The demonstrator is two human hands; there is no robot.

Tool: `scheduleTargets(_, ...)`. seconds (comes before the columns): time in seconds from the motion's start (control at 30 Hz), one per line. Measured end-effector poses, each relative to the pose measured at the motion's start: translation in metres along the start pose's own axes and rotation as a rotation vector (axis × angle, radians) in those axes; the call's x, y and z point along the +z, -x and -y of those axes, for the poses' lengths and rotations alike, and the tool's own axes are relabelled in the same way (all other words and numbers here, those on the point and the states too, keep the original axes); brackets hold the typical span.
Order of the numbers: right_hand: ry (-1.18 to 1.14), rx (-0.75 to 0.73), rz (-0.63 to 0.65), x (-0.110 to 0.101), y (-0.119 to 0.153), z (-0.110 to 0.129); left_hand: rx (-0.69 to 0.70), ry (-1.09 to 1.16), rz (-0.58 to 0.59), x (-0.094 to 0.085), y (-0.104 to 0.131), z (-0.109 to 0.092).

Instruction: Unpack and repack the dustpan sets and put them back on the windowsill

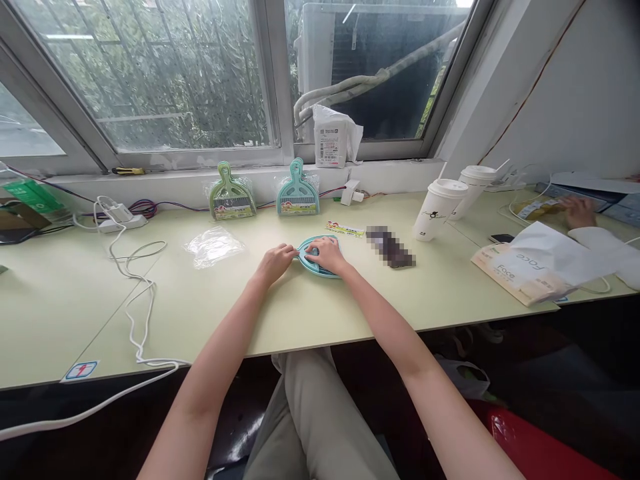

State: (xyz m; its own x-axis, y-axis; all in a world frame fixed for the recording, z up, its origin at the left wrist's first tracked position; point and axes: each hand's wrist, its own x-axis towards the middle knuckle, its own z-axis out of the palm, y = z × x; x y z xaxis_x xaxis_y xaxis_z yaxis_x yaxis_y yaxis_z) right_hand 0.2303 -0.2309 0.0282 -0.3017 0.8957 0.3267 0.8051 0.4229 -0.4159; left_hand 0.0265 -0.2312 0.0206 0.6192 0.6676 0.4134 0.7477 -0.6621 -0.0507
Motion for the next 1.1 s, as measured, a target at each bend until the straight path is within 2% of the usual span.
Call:
scheduleTargets(0.47, -0.008, 0.019, 0.042, 0.0, -0.003, -0.003, -0.097, -0.01, 0.061, 0.011, -0.002, -0.001)
scheduleTargets(0.6, 0.056, 0.041, 0.037, -0.006, -0.002, 0.0, -0.121, 0.075, -0.017, 0.008, -0.002, -0.006)
scheduleTargets(0.7, 0.049, 0.156, 0.024, -0.011, 0.001, 0.006, -0.245, 0.185, -0.228, 0.001, -0.005, -0.012)
scheduleTargets(0.77, 0.003, 0.253, -0.065, -0.012, 0.002, 0.012, -0.434, 0.349, -0.406, -0.002, -0.009, -0.018)
scheduleTargets(0.8, -0.024, 0.295, -0.133, -0.011, 0.003, 0.015, -0.532, 0.497, -0.439, -0.003, -0.011, -0.021)
scheduleTargets(0.83, -0.051, 0.329, -0.205, -0.009, 0.003, 0.018, -0.607, 0.694, -0.407, -0.003, -0.012, -0.024)
scheduleTargets(0.87, -0.079, 0.348, -0.266, -0.007, 0.003, 0.02, -0.649, 0.92, -0.318, -0.002, -0.014, -0.027)
scheduleTargets(0.97, -0.184, 0.289, -0.313, -0.004, -0.003, 0.016, -0.643, 1.486, 0.016, 0.003, -0.017, -0.032)
scheduleTargets(1.0, -0.222, 0.253, -0.306, -0.004, -0.006, 0.011, -0.647, 1.581, 0.053, 0.004, -0.018, -0.031)
scheduleTargets(1.03, -0.256, 0.228, -0.311, -0.005, -0.009, 0.003, -0.682, 1.63, 0.042, 0.005, -0.018, -0.03)
scheduleTargets(1.1, -0.28, 0.229, -0.369, -0.009, -0.014, -0.017, -0.816, 1.646, -0.052, 0.006, -0.018, -0.023)
